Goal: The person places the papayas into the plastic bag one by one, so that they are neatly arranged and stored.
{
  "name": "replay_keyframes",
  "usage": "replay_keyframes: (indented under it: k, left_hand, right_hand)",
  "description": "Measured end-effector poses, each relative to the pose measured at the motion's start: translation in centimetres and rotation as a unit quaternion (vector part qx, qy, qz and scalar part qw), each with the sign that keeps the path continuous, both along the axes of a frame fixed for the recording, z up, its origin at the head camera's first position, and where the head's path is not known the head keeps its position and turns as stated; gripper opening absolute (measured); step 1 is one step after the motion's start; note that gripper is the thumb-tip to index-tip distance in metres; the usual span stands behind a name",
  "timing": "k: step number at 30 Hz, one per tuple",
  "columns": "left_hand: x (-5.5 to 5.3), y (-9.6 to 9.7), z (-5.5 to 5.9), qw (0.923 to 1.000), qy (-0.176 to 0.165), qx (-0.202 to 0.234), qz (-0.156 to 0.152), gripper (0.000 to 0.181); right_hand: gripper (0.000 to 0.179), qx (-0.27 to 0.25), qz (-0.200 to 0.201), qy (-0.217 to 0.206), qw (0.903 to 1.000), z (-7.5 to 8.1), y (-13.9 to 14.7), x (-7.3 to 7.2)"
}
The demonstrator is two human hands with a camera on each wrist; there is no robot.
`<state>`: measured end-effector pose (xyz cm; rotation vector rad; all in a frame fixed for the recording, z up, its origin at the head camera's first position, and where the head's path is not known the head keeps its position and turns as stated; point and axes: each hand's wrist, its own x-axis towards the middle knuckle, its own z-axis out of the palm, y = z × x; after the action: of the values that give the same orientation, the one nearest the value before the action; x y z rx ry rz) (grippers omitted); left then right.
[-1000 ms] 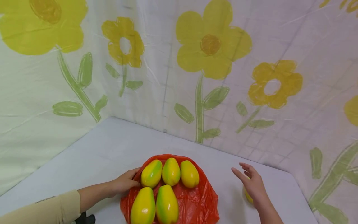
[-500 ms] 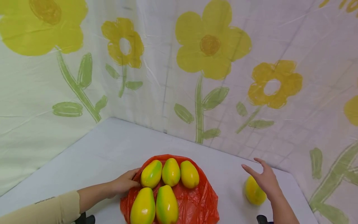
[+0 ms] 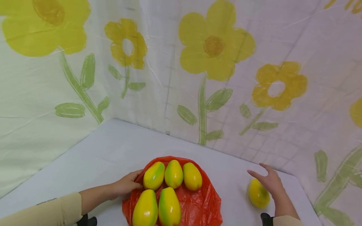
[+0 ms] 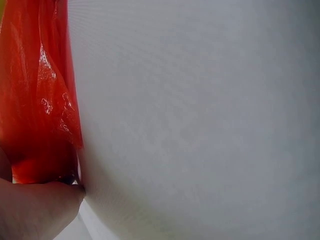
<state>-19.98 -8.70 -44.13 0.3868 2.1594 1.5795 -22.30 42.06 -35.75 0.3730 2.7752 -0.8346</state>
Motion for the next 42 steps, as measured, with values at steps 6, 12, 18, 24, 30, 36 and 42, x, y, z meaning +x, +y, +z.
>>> replay_keyframes:
  k: [6, 12, 18, 24, 30, 36, 42]
  left_hand:
    - [0.0, 0.1, 0.0, 1.0, -0.004, -0.005, 0.002, 0.054]
    - [0.0, 0.1, 0.0, 1.0, -0.004, -0.007, 0.006, 0.055]
    - [0.1, 0.1, 0.1, 0.9999, -0.001, -0.009, 0.005, 0.054]
    - [0.0, 0.1, -0.1, 1.0, 0.002, -0.004, 0.003, 0.055]
    - [0.0, 0.1, -0.1, 1.0, 0.004, -0.001, 0.003, 0.055]
    - [0.1, 0.0, 0.0, 1.0, 0.002, -0.004, 0.009, 0.054]
    - [0.1, 0.1, 0.2, 0.9999, 0.006, -0.01, 0.008, 0.055]
  right_hand:
    - [0.099, 0.034, 0.036, -0.034, 0.9982, -2.1, 0.1, -0.1]
    - [0.097, 0.069, 0.059, -0.052, 0.9945, -3.6, -0.4, 0.0]
    - [0.097, 0.098, 0.074, -0.017, 0.9923, -4.4, 0.1, 0.3]
    - [0.095, 0.103, 0.069, -0.003, 0.9923, -4.9, 0.7, 0.6]
    - [0.091, 0.102, 0.058, -0.005, 0.9931, -4.8, 0.5, 0.7]
    - [0.089, 0.106, 0.052, 0.0, 0.993, -4.5, 0.2, 0.6]
    - [0.088, 0.114, 0.046, -0.005, 0.9924, -4.7, 0.2, 0.7]
